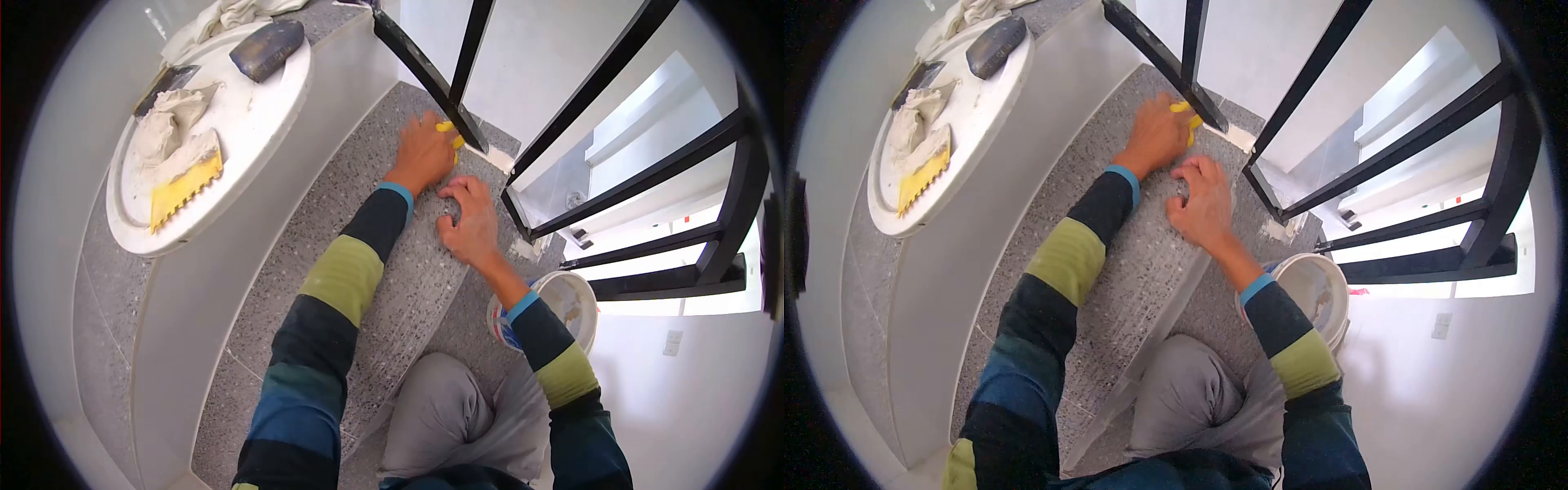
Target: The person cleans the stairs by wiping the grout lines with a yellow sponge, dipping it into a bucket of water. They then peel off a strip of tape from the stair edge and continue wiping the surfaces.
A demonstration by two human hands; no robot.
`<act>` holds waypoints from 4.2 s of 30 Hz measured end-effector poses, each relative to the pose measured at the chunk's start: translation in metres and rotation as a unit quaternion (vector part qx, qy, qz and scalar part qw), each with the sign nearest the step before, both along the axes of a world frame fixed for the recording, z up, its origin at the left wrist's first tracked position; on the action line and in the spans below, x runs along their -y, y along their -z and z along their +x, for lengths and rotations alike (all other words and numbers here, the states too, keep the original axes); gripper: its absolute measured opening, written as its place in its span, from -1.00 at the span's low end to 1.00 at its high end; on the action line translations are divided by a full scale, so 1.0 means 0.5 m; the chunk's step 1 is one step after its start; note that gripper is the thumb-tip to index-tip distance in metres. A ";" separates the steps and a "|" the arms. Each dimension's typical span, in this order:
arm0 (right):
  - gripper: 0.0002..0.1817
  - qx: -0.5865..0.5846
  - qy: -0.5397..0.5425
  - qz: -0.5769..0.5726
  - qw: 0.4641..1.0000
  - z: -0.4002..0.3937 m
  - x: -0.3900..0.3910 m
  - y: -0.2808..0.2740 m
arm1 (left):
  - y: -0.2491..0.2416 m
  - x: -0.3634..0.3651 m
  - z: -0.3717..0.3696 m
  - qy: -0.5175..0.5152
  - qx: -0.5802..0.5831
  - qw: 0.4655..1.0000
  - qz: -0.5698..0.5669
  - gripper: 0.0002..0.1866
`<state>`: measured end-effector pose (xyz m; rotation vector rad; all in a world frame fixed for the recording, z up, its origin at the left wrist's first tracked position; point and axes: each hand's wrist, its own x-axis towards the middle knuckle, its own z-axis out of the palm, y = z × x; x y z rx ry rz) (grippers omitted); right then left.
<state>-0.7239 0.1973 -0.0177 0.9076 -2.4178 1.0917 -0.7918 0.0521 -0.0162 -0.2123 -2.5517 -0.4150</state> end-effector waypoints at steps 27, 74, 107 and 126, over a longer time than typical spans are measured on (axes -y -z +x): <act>-0.71 0.034 0.010 -0.033 0.999 0.007 -0.001 0.000 | -0.018 0.038 0.010 -0.042 -0.008 0.999 0.030 -0.59; -0.28 0.212 -0.034 -0.029 0.976 0.071 -0.007 -0.140 | -0.021 0.098 0.530 -0.038 0.055 0.981 0.184 -0.35; -0.11 0.390 0.379 0.152 0.825 0.295 -0.489 -0.027 | 0.002 0.086 0.529 -0.044 0.082 0.993 0.066 -0.23; -0.12 0.473 0.342 0.050 0.810 0.319 -0.538 -0.063 | 0.007 0.088 0.541 -0.032 0.050 0.998 0.019 -0.18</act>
